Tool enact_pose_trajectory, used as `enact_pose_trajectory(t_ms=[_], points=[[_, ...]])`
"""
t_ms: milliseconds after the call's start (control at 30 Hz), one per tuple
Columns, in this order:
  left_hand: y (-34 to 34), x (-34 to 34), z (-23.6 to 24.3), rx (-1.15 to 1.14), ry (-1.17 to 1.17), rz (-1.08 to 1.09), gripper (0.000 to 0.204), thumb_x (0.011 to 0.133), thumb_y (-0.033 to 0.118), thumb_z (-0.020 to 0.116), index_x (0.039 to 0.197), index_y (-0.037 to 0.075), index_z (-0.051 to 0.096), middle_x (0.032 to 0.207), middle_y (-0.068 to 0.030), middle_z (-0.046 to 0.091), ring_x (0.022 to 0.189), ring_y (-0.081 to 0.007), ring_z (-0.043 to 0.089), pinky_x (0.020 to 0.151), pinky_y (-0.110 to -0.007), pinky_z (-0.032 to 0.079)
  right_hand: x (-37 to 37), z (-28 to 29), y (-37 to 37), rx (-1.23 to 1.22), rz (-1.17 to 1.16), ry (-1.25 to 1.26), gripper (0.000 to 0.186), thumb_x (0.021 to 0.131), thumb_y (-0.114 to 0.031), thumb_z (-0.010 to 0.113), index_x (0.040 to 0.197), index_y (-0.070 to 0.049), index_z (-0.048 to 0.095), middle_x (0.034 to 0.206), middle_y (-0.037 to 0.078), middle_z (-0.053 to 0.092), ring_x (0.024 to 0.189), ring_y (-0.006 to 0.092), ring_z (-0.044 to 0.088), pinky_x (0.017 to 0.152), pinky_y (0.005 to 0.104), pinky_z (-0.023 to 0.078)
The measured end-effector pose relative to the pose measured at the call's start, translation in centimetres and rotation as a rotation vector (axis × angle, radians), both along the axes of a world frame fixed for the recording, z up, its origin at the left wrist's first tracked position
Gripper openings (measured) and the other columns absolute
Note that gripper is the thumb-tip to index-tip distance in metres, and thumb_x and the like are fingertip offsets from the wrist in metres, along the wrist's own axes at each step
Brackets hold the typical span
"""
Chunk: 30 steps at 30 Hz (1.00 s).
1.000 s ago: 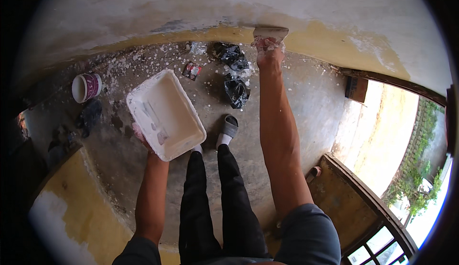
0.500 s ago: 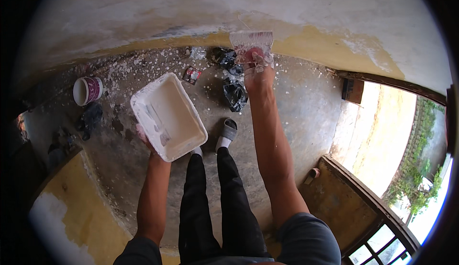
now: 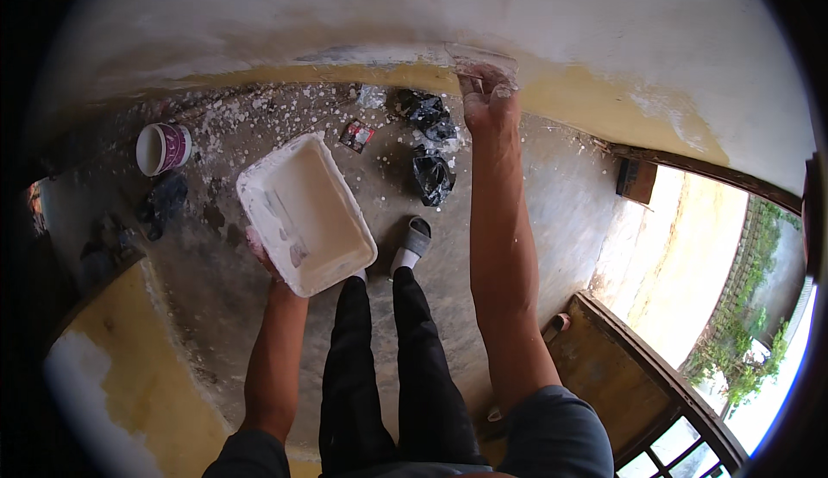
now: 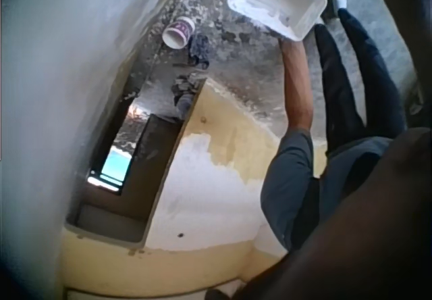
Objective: The person applies white plaster to a yellow wall using a plastic putty knife, scooping more plaster from a rectangular container as needed.
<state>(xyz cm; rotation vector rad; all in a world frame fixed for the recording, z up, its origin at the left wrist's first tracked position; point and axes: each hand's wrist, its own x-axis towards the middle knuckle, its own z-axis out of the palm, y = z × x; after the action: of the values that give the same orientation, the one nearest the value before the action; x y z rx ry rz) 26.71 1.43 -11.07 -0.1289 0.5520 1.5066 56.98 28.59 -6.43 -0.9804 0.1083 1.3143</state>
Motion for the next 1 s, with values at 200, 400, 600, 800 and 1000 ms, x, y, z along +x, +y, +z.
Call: enact_pose_trajectory(t_ms=[200,400,600,800,1000], points=[[2.3,0.4,4.1,0.079,0.027,-0.015,0.088,0.081,0.070,0.048,0.147,0.018,0.023,0.149,-0.0075,0.027,0.134,-0.0320,0.031,0.107,-0.052,0.032,-0.8,17.1,-0.7,0.269,0.003,-0.018,0.027,0.087,0.003,0.050,0.110,0.013,0.041,0.115,0.025,0.045,0.113,0.0368,0.048,0.105,0.0548,0.041],[3.4,0.1,6.6,0.152,-0.021,-0.025,0.088,0.081,0.070,0.047,0.147,0.018,0.022,0.150,-0.0082,0.026,0.134,-0.0325,0.031,0.107,-0.053,0.031,0.6,28.4,-4.3,0.499,0.002,-0.116,0.021,0.087,0.004,0.048,0.104,0.015,0.047,0.106,0.025,0.055,0.104,0.0366,0.056,0.099,0.0542,0.046],[3.3,0.0,7.1,0.185,-0.060,-0.045,0.089,0.081,0.070,0.047,0.148,0.017,0.021,0.150,-0.0088,0.026,0.134,-0.0330,0.031,0.108,-0.053,0.031,0.8,18.7,-9.1,0.282,-0.059,-0.168,0.020,0.084,-0.001,0.053,0.103,0.003,0.054,0.096,0.017,0.062,0.094,0.0328,0.061,0.087,0.0454,0.053],[1.6,-0.3,5.9,0.102,-0.047,-0.051,0.092,0.079,0.072,0.049,0.148,0.018,0.020,0.151,-0.0092,0.024,0.135,-0.0338,0.029,0.108,-0.055,0.029,-0.3,-8.0,-7.7,-0.394,-0.032,0.052,0.016,0.082,0.005,0.054,0.095,-0.004,0.058,0.099,0.011,0.058,0.091,0.0277,0.058,0.086,0.0429,0.053],[0.8,0.2,4.3,0.053,-0.075,-0.092,0.096,0.076,0.071,0.052,0.148,0.018,0.018,0.151,-0.0104,0.023,0.135,-0.0356,0.029,0.107,-0.058,0.027,-0.7,-16.1,-1.4,-0.351,0.053,0.121,0.016,0.088,0.005,0.052,0.100,-0.004,0.056,0.098,0.011,0.057,0.091,0.0270,0.058,0.084,0.0426,0.055]])
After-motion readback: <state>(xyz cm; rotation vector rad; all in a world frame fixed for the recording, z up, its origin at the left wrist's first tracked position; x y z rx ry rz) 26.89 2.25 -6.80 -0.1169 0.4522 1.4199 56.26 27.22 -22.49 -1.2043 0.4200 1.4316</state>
